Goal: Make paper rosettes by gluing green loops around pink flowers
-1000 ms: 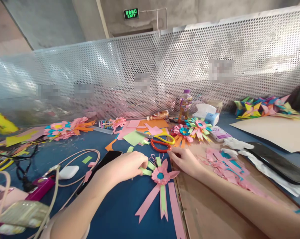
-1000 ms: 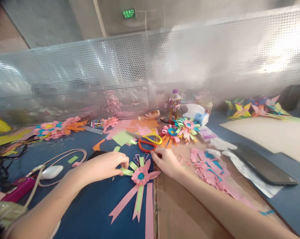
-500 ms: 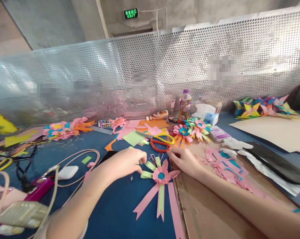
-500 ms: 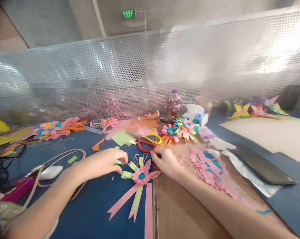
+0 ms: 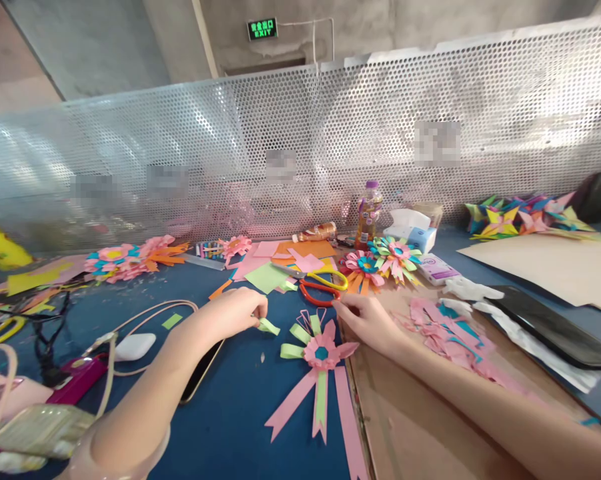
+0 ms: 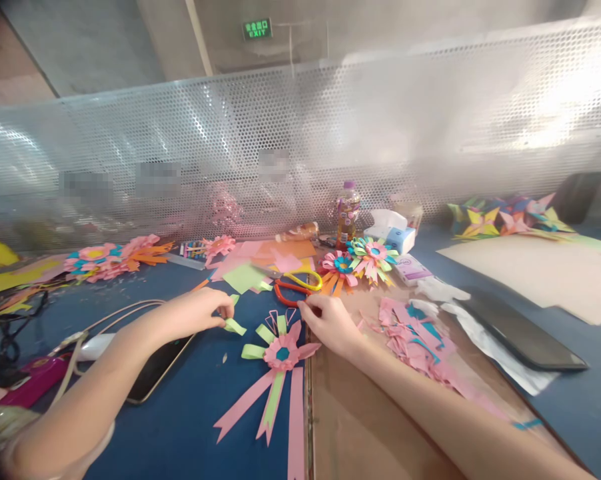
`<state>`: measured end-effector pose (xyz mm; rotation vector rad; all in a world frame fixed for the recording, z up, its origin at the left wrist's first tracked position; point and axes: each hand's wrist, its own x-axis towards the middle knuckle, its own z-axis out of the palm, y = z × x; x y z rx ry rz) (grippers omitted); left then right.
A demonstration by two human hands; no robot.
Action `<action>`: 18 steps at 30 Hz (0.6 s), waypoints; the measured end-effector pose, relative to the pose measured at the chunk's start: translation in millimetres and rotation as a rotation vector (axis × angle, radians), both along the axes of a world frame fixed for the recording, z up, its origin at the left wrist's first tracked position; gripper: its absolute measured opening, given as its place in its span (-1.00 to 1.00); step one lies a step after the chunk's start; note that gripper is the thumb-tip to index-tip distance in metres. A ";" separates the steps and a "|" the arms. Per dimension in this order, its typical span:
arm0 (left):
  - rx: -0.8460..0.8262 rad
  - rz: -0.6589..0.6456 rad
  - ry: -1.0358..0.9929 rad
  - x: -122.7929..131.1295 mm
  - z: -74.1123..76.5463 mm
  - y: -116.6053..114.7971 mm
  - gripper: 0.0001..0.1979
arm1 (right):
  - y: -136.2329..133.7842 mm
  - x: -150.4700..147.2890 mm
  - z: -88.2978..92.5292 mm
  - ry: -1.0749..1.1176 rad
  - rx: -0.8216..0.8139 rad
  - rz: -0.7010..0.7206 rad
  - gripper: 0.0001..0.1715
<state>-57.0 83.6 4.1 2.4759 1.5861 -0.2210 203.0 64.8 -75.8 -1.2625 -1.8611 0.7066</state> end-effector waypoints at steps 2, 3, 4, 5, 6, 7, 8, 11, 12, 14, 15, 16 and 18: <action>0.039 -0.113 -0.069 8.5 6.4 -7.9 -0.84 | 0.4 1.3 7.8 0.009 0.060 0.022 -0.62; 0.055 -0.184 -0.116 13.8 9.6 -12.6 -0.82 | 0.1 2.3 12.6 0.008 0.098 0.075 -0.68; 0.063 -0.252 -0.167 19.4 12.4 -17.3 -0.81 | -0.9 3.3 18.0 0.000 0.144 0.155 -0.75; 0.057 -0.309 -0.215 25.0 14.6 -21.7 -0.81 | -2.6 4.3 23.8 -0.021 0.189 0.256 -0.77; 0.046 -0.349 -0.256 30.2 16.2 -25.5 -0.81 | -5.0 5.1 29.9 -0.056 0.233 0.355 -0.75; 0.029 -0.372 -0.283 34.9 17.0 -28.8 -0.83 | -8.3 5.7 36.0 -0.099 0.271 0.439 -0.72; 0.011 -0.382 -0.299 38.9 17.3 -31.3 -0.85 | -12.1 5.8 42.0 -0.146 0.299 0.505 -0.69; -0.076 -0.380 -0.349 46.5 16.2 -36.0 -0.88 | -25.4 4.2 57.2 -0.271 0.346 0.606 -0.61; -0.117 -0.381 -0.382 48.0 15.9 -37.0 -0.87 | -29.5 3.0 60.7 -0.317 0.359 0.623 -0.58; -0.194 -0.390 -0.462 50.1 16.1 -39.2 -0.80 | -36.4 0.2 64.8 -0.397 0.386 0.650 -0.57; -0.225 -0.394 -0.492 50.9 16.6 -40.2 -0.76 | -39.0 -1.2 65.8 -0.422 0.397 0.658 -0.60; -0.247 -0.396 -0.513 51.5 17.3 -41.0 -0.75 | -40.9 -2.4 66.4 -0.433 0.407 0.660 -0.64; -0.275 -0.392 -0.527 51.8 18.3 -41.6 -0.75 | -42.8 -3.1 68.1 -0.431 0.421 0.660 -0.70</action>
